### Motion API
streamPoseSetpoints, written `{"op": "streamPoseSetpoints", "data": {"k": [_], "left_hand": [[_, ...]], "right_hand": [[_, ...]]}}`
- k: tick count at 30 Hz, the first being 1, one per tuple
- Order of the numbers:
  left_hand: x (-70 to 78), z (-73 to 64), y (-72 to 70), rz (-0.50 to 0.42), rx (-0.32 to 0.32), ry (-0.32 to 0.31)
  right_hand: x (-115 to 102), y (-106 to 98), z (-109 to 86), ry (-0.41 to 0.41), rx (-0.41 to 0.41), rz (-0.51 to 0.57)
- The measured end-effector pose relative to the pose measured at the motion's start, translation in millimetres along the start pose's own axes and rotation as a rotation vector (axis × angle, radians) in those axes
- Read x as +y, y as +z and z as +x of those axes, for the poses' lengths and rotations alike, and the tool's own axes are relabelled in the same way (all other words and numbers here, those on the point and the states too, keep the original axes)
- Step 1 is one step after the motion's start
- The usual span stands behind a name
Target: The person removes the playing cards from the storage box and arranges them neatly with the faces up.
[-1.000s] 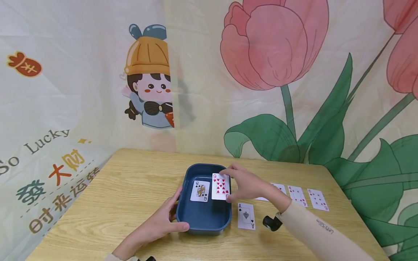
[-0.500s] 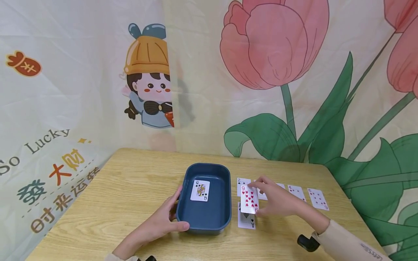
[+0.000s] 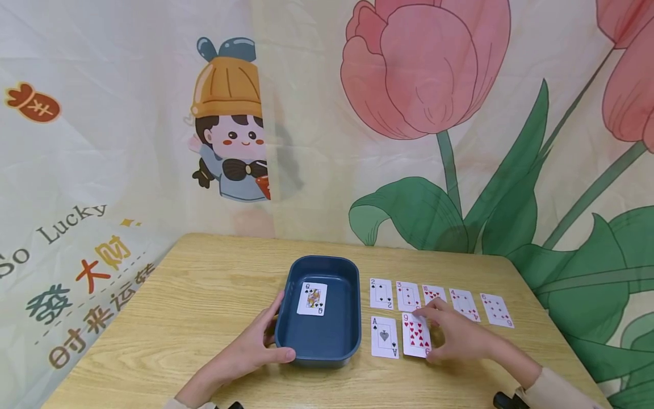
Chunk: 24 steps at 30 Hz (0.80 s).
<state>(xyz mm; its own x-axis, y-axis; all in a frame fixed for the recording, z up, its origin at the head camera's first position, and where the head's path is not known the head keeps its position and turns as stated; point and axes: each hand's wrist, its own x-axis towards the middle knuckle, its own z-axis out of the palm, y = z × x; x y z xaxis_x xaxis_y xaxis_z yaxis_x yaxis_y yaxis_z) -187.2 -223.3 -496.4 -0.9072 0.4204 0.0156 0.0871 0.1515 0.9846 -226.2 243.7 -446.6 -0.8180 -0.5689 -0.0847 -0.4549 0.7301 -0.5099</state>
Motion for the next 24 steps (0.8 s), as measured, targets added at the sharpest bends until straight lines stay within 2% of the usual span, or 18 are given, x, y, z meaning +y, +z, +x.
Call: {"op": "streamPoseSetpoints", "data": {"k": [7,24], "left_hand": [[-1.6,0.8,-0.9,-0.002,-0.001,0.010],[-4.8,1.1,-0.6,0.001,0.016,0.011]], "right_hand": [[9.6,5.5,-2.4,0.002,-0.024,-0.007],[11.7,7.0,7.1,0.005,-0.076,-0.063]]}}
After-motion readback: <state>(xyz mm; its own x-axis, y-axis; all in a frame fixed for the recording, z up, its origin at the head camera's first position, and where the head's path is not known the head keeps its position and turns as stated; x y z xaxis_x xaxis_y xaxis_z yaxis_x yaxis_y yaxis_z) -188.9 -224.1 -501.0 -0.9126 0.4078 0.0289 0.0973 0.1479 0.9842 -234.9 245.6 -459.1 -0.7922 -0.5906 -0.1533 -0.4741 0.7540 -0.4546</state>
